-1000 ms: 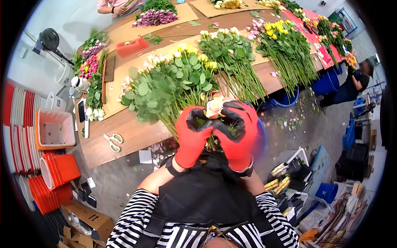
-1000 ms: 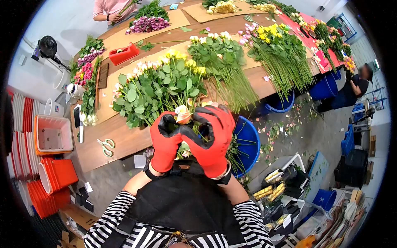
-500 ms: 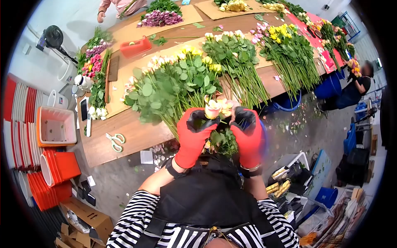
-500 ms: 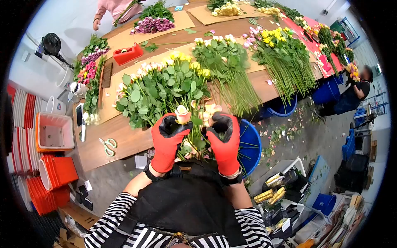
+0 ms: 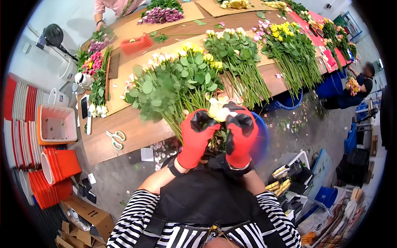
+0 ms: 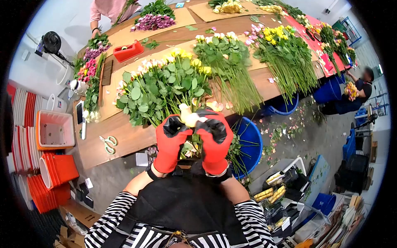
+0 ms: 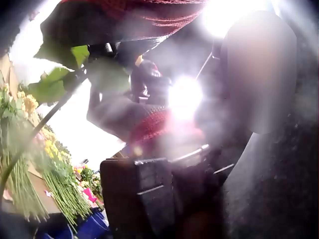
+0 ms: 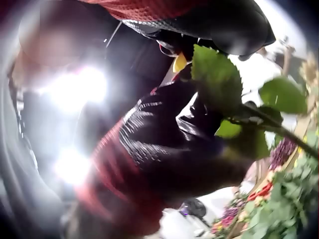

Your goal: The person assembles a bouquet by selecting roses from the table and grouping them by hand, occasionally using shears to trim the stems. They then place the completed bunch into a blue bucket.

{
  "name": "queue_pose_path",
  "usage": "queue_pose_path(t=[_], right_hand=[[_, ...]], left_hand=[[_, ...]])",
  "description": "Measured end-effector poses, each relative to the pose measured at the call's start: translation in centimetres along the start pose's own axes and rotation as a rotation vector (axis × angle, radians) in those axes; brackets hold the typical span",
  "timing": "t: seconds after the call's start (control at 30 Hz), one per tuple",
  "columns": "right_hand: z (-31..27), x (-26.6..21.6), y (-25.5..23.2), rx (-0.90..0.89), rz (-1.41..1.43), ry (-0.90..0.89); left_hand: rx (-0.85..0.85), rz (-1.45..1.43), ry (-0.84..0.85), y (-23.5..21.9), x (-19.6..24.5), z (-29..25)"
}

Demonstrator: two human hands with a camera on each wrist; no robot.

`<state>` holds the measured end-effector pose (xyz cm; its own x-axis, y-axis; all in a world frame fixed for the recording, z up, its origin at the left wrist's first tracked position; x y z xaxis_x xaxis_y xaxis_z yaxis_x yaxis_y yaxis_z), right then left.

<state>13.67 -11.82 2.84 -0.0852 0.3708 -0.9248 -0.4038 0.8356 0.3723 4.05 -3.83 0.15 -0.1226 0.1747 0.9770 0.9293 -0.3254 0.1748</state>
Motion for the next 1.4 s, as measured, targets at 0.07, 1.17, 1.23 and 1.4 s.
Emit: queue_pose_path(t=[0.07, 1.17, 1.23, 1.4], right_hand=[[0.6, 1.5, -0.7, 0.024, 0.145, 0.15], [5.5, 17.1, -2.2, -0.059, -0.536, -0.261], [5.1, 16.1, -2.5, -0.106, -0.698, -0.122], [4.5, 12.9, -2.1, -0.124, -0.269, 0.464]], left_hand=[[-0.066, -0.135, -0.133, -1.3, -0.4, 1.0], [-0.002, -0.379, -0.312, -12.4, -2.6, 10.2], [-0.051, -0.407, -0.32, -12.2, -3.0, 10.8], [-0.014, -0.413, -0.437, -11.3, -3.1, 11.6]])
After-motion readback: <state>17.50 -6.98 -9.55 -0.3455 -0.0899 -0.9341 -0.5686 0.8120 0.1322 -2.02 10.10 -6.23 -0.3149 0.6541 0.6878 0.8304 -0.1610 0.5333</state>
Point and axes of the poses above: each hand's wrist, its own z-axis towards the middle knuckle, its own y-axis out of the palm, x = y × z, the point moved 1 cm from there along z, towards the middle knuckle, and after that the axes turned 9 degrees about x, right-handed, at the moved point
